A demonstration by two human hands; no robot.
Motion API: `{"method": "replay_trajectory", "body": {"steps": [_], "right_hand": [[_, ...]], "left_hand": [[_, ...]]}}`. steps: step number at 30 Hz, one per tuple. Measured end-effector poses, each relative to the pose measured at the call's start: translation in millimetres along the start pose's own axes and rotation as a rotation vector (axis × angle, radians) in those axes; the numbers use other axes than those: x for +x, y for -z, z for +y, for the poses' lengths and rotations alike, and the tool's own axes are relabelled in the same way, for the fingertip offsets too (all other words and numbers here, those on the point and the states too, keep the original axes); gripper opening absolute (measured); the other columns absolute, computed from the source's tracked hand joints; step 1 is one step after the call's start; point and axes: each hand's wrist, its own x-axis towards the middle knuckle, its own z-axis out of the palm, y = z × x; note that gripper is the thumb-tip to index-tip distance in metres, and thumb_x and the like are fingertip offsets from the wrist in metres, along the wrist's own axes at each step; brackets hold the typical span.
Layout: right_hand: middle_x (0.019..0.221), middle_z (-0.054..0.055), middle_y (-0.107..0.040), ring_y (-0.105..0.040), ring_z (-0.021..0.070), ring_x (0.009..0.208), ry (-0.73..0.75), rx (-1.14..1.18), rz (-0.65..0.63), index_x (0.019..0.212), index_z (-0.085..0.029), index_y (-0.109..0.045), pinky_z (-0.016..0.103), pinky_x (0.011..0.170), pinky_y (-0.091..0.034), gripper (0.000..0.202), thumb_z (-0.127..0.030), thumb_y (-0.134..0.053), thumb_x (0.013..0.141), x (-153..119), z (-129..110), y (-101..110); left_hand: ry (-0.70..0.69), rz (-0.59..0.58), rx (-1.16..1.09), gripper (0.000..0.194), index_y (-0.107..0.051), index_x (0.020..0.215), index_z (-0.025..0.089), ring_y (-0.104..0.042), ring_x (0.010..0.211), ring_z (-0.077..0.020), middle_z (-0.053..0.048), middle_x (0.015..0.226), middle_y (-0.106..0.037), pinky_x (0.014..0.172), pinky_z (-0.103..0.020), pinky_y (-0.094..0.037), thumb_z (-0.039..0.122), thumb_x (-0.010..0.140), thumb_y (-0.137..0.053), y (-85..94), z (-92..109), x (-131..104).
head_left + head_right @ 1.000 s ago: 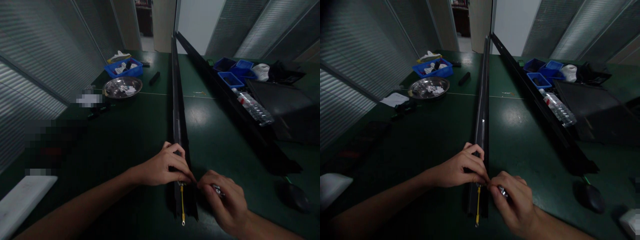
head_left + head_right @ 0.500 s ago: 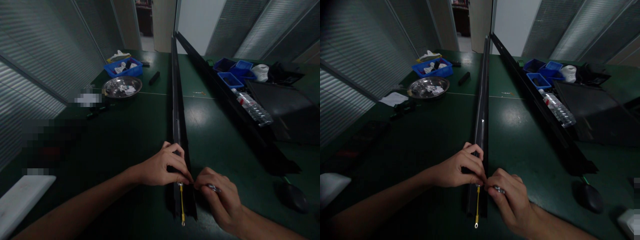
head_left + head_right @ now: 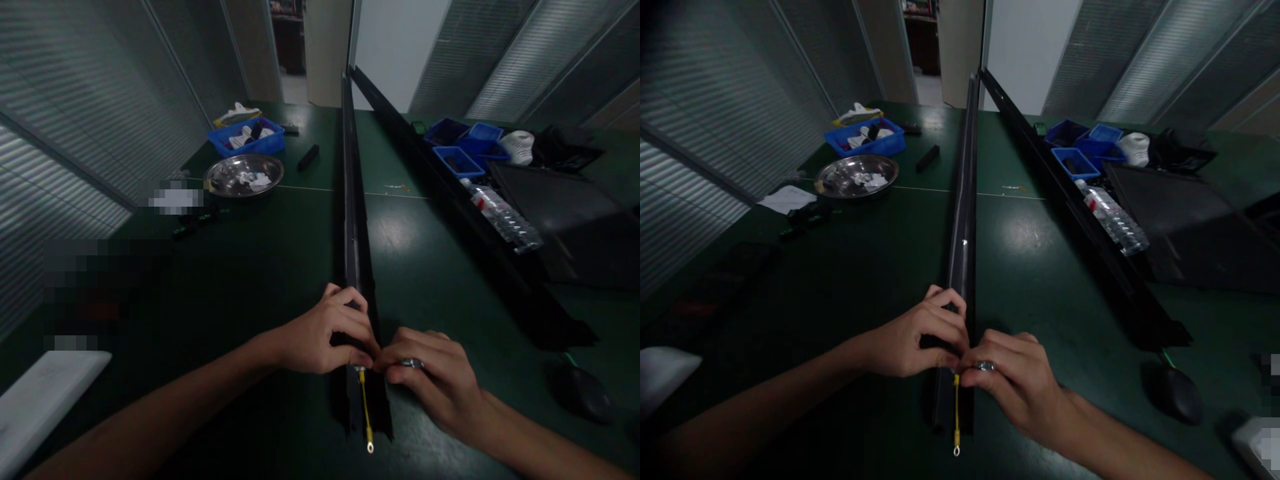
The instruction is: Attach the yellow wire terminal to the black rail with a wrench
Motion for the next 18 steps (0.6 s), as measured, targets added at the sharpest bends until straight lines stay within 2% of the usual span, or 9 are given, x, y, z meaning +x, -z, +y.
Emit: {"method": "replay_trajectory", "body": {"steps": [4,11,14,18], "right_hand": [[0.082,0.001,-0.071,-0.065,0.0103,0.069,-0.026,0.072,-0.04,0.097,-0.019,-0.068,0.025,0.062,-0.042,0.028,-0.035,-0.048,0.11,1,2,2],[0.077,0.002,-0.066,-0.061,0.0119,0.066,-0.049,0.164,-0.037,0.09,-0.018,-0.067,0.024,0.061,-0.045,0.036,-0.034,-0.042,0.111,7,3,1],[0.076,0.002,-0.067,-0.061,0.0123,0.064,-0.042,0.117,0.008,0.091,-0.018,-0.068,0.025,0.058,-0.045,0.034,-0.032,-0.044,0.11,6,1,0],[0.072,0.001,-0.066,-0.06,0.0107,0.057,-0.057,-0.034,0.129,0.095,-0.018,-0.069,0.024,0.053,-0.041,0.02,-0.022,-0.052,0.106,1,-7,-2]], "left_hand": [[-0.001,-0.007,0.006,0.006,-0.075,0.093,0.024,-0.052,0.114,-0.0237,0.002,0.099,-0.076,0.101,-0.041,-0.024,0.022,0.09,-0.079,0.9,0,0],[-0.009,0.0,-0.007,0.004,-0.075,0.092,0.023,-0.053,0.113,-0.0234,0.002,0.098,-0.076,0.1,-0.04,-0.025,0.024,0.091,-0.079,0.5,0,0],[0.0,-0.001,-0.013,0.002,-0.076,0.094,0.024,-0.053,0.113,-0.0242,0.001,0.098,-0.076,0.101,-0.041,-0.025,0.025,0.092,-0.076,1.2,0,0],[0.016,0.001,-0.039,0.008,-0.078,0.099,0.027,-0.055,0.111,-0.0233,0.0,0.098,-0.076,0.1,-0.041,-0.027,0.025,0.097,-0.07,2.2,1,0]]}}
